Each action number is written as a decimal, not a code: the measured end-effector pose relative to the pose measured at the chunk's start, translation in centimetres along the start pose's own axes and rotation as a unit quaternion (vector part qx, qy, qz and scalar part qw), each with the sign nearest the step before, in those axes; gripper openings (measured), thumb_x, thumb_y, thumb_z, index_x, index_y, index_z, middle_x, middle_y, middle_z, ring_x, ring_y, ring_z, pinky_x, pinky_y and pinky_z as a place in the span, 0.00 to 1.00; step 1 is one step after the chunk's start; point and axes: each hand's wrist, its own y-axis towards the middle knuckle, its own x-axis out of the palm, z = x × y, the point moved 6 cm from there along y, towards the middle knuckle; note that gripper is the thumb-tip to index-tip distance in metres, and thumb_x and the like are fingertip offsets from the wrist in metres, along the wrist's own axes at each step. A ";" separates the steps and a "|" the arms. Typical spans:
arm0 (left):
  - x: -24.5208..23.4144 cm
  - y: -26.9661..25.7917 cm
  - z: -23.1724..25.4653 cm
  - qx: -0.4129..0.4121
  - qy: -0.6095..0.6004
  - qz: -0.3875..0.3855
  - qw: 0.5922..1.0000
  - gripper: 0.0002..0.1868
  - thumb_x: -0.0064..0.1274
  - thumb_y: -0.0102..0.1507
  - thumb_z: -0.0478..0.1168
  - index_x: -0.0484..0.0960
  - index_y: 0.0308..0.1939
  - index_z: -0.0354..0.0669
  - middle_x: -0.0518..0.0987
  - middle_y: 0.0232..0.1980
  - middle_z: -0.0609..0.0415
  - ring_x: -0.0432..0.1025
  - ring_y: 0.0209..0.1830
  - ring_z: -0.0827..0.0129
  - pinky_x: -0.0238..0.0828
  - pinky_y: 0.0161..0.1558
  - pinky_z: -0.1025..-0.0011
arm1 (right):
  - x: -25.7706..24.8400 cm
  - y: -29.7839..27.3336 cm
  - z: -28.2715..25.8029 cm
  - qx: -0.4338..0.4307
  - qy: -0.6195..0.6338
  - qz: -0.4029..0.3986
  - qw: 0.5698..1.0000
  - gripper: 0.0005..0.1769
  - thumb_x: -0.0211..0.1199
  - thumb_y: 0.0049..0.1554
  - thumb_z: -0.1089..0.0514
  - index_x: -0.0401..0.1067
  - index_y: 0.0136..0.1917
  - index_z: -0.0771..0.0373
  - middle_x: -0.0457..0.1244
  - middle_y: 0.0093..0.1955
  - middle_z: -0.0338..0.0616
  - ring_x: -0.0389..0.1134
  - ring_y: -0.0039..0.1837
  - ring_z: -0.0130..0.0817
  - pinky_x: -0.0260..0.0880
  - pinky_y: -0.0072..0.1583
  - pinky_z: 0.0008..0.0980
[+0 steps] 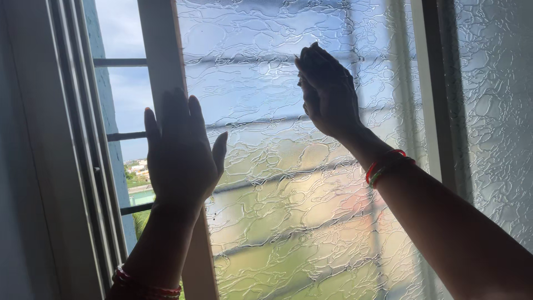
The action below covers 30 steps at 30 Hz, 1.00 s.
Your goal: The person cleans a textured glass window pane using a cloth. They wipe the surface in vertical and horizontal motions, covering the entire area of the glass. The person also wipes the metal window frame and the security bars visible outside the window.
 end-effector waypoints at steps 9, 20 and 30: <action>3.0 1.2 7.4 -0.137 -0.046 -0.027 0.989 0.53 0.45 0.71 0.63 0.47 0.77 0.14 0.42 0.81 0.20 0.36 0.84 0.34 0.34 0.80 0.44 | -3.2 -8.5 11.9 0.155 -0.136 0.044 0.978 0.22 0.56 0.69 0.60 0.66 0.74 0.70 0.61 0.74 0.64 0.58 0.77 0.61 0.56 0.77 0.54; 7.3 3.9 21.7 -0.020 -0.112 -0.036 0.993 0.39 0.40 0.71 0.50 0.51 0.79 0.28 0.46 0.83 0.33 0.40 0.84 0.44 0.38 0.77 0.43 | -3.6 -7.2 7.1 -0.004 -0.059 -0.143 0.988 0.25 0.56 0.67 0.56 0.65 0.76 0.61 0.57 0.79 0.52 0.54 0.81 0.51 0.46 0.76 0.65; 7.4 3.8 21.7 -0.030 -0.087 -0.046 0.995 0.39 0.39 0.72 0.52 0.50 0.80 0.32 0.46 0.84 0.37 0.40 0.84 0.49 0.37 0.78 0.43 | -7.1 -12.3 16.4 0.145 -0.299 -0.155 0.931 0.26 0.48 0.71 0.53 0.62 0.75 0.73 0.60 0.74 0.59 0.56 0.79 0.53 0.36 0.78 0.73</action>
